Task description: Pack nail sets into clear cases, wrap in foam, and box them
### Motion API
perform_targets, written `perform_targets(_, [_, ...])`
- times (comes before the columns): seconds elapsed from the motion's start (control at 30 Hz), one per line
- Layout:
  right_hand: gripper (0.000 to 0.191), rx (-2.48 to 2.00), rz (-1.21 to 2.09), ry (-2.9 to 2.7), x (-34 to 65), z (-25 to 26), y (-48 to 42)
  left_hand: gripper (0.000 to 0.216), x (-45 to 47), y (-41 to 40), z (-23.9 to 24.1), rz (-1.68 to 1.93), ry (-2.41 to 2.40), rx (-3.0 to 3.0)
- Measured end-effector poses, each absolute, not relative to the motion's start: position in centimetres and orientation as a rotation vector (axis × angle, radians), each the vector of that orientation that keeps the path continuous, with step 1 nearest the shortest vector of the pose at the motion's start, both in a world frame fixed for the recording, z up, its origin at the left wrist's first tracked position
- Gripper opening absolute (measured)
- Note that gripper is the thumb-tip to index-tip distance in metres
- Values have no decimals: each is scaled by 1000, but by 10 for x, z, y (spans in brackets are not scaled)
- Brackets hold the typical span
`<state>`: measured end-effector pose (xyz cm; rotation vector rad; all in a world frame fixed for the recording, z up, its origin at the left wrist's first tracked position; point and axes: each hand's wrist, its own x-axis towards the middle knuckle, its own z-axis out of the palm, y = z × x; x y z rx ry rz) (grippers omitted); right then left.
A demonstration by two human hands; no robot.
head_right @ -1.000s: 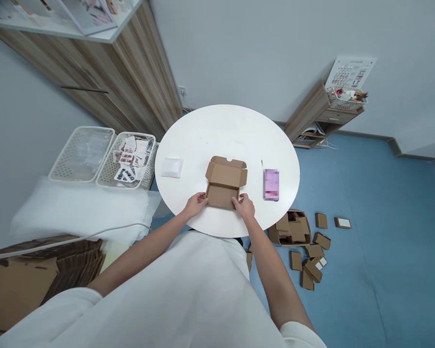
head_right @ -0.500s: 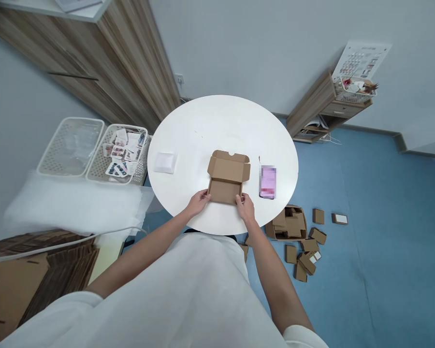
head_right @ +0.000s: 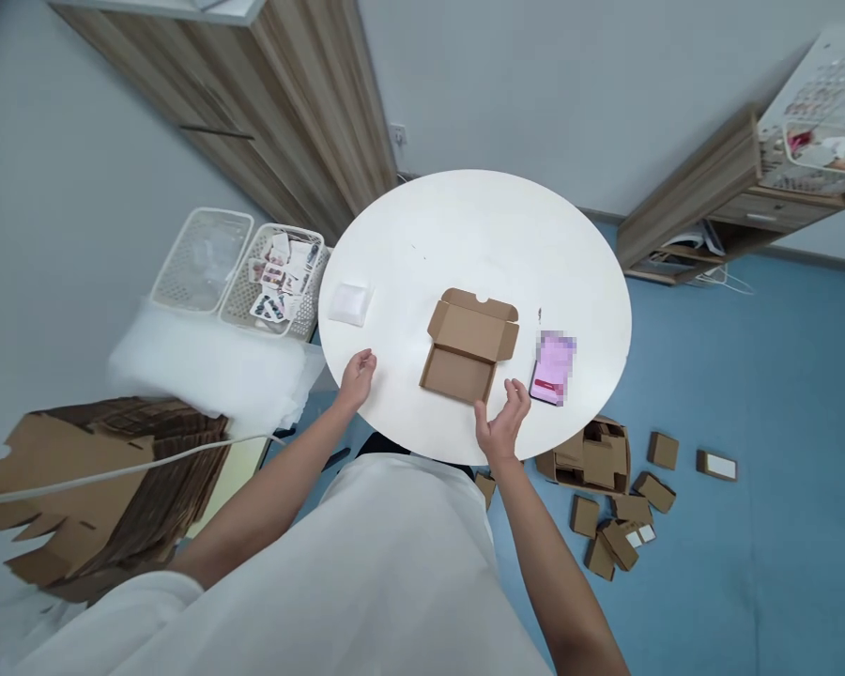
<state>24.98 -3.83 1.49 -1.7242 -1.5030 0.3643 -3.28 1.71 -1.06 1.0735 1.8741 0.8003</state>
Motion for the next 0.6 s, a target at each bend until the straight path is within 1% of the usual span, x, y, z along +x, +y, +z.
perform_targets(0.07, [59, -1623, 386, -1626, 228, 30, -27, 48, -57, 27, -8, 872, 2008, 1030])
perform_targets(0.1, [55, -1579, 463, -1687, 214, 37, -20, 47, -69, 33, -8, 899, 2064, 1013])
perform_targets(0.2, [42, -1499, 867, -1829, 159, 49, 12, 46, -105, 57, -10, 936, 2136, 940])
perform_targets(0.33, [41, -1613, 1277, -1646, 85, 33, 64, 52, -144, 96, -18, 900, 2114, 974])
perform_targets(0.43, [45, -1730, 1388, -1481, 44, 11, 99, 54, -163, 122, -23, 800, 2085, 1001])
perform_targets(0.5, [47, -1784, 1432, -1331, 25, -1, 116, 51, -169, 134, -24, 711, 2059, 1047])
perform_targets(0.6, [50, -1826, 1419, -1151, 7, -11, 132, 45, -165, 141, -22, 658, 2076, 1266])
